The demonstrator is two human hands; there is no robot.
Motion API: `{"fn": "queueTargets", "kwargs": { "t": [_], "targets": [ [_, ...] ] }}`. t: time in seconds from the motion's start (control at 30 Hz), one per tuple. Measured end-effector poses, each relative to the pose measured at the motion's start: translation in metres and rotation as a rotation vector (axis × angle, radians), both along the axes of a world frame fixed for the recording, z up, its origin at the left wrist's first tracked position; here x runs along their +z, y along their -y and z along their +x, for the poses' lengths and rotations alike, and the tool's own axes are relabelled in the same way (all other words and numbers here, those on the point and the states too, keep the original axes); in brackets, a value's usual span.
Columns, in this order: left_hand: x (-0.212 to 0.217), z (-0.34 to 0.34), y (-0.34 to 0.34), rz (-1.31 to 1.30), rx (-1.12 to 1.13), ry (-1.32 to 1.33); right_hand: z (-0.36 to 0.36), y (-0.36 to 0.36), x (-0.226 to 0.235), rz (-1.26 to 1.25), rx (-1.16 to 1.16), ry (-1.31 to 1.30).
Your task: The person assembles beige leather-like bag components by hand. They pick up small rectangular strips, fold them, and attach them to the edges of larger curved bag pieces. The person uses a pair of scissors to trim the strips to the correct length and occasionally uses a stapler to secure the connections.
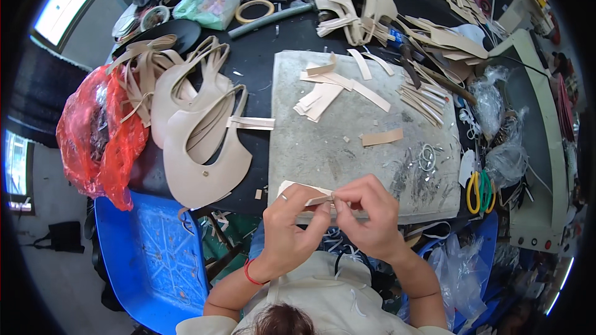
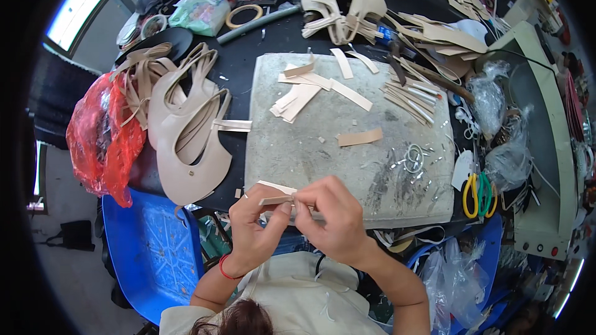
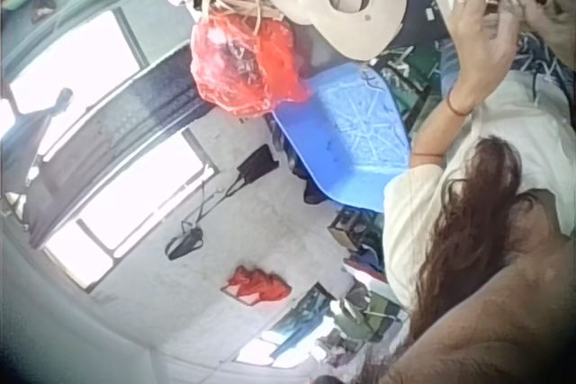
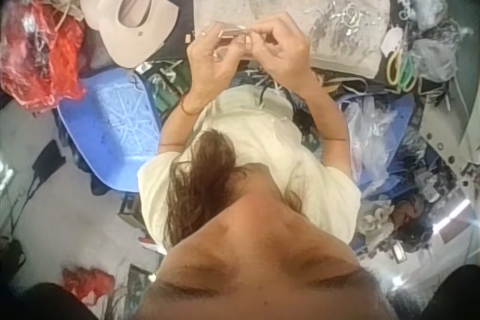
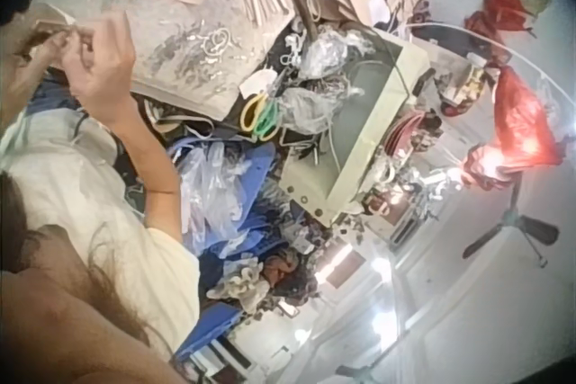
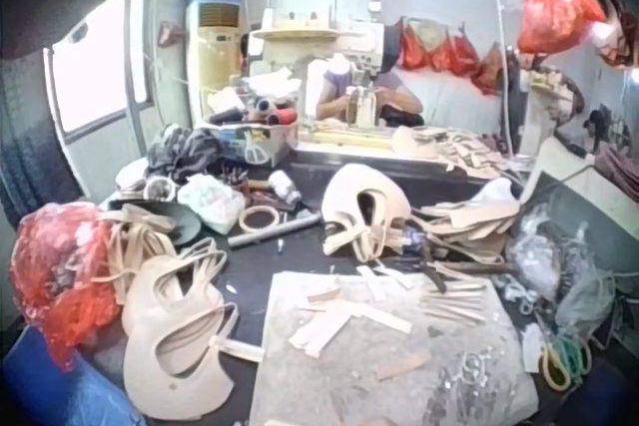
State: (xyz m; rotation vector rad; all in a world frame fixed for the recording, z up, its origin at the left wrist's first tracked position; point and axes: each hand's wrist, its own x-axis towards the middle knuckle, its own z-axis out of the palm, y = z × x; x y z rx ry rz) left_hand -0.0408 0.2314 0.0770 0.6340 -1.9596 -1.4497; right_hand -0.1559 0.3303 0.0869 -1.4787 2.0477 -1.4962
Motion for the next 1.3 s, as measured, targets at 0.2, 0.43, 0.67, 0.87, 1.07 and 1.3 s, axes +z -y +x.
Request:
{"fn": "queueTargets", "kwargs": {
  "t": [0.2,0.43,0.67,0.87,1.07,1.3],
  "targets": [
    [-0.004,-0.004,0.006,0.64,0.05,-0.173,-0.013,-0.04,0.004,0.044,-0.009,1.069],
    [0.004,-0.005,0.021,0.572,0.007,-0.165,-0.043,-0.114,-0.003,0.456,-0.032,-0.464],
    [0.007,-0.008,0.002,0.546,-0.143,-0.056,-0.108,-0.116,-0.021,0.55,-0.157,-1.273],
    [-0.001,-0.006,-0.003,0.571,-0.163,-0.004,-0.118,-0.105,-0.018,0.616,-0.081,-1.215],
    [-0.004,-0.002,0.0,0.629,-0.192,-0.035,-0.106,-0.113,-0.019,0.747,-0.08,-1.338],
    [-0.006,0.001,-0.004,0.726,-0.21,-0.045,-0.093,-0.094,0.004,0.448,-0.288,-0.656]
  ]
}}
